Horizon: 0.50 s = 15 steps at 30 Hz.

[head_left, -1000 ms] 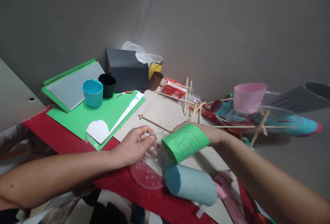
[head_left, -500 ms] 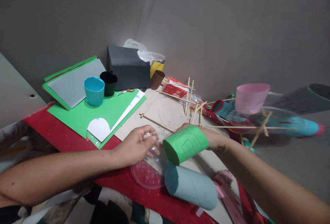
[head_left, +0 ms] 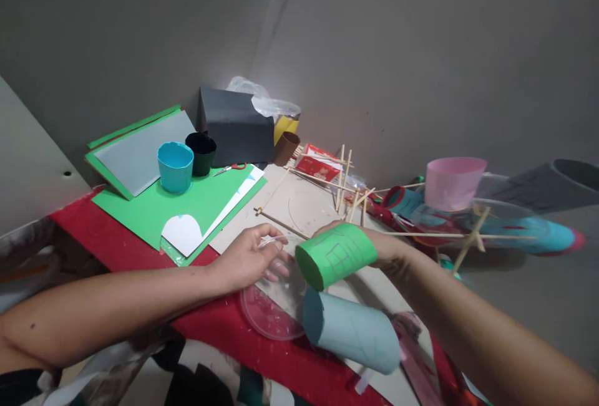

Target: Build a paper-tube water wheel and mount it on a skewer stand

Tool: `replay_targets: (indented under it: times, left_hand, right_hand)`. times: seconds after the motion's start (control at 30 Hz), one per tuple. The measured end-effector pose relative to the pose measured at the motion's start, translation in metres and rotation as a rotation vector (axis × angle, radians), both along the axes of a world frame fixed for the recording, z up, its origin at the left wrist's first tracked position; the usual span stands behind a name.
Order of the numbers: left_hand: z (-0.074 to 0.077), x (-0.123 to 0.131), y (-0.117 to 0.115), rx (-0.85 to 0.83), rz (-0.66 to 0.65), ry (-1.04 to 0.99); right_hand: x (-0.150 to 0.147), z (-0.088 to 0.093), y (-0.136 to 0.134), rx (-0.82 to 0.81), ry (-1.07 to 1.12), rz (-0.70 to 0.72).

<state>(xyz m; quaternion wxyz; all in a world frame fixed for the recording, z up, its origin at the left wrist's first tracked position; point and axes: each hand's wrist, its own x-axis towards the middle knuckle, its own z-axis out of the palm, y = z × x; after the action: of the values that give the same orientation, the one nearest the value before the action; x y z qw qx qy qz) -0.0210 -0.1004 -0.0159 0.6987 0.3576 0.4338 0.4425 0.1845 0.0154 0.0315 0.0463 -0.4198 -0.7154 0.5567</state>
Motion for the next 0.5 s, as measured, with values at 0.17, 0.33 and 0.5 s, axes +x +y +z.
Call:
replay_targets:
  times: [0.17,0.33,0.5]
  left_hand:
    - [-0.001,0.002,0.001,-0.002,-0.001,0.02]
    - [0.001,0.002,0.001,0.023,-0.011,0.027]
    - [0.004,0.001,-0.001,0.01,-0.01,0.042]
  right_hand:
    - [0.005,-0.012,0.003,-0.212,0.022,0.087]
    - [0.01,-0.022,0.009,-0.215,0.054,0.125]
    - [0.011,-0.026,0.01,-0.221,0.077,0.139]
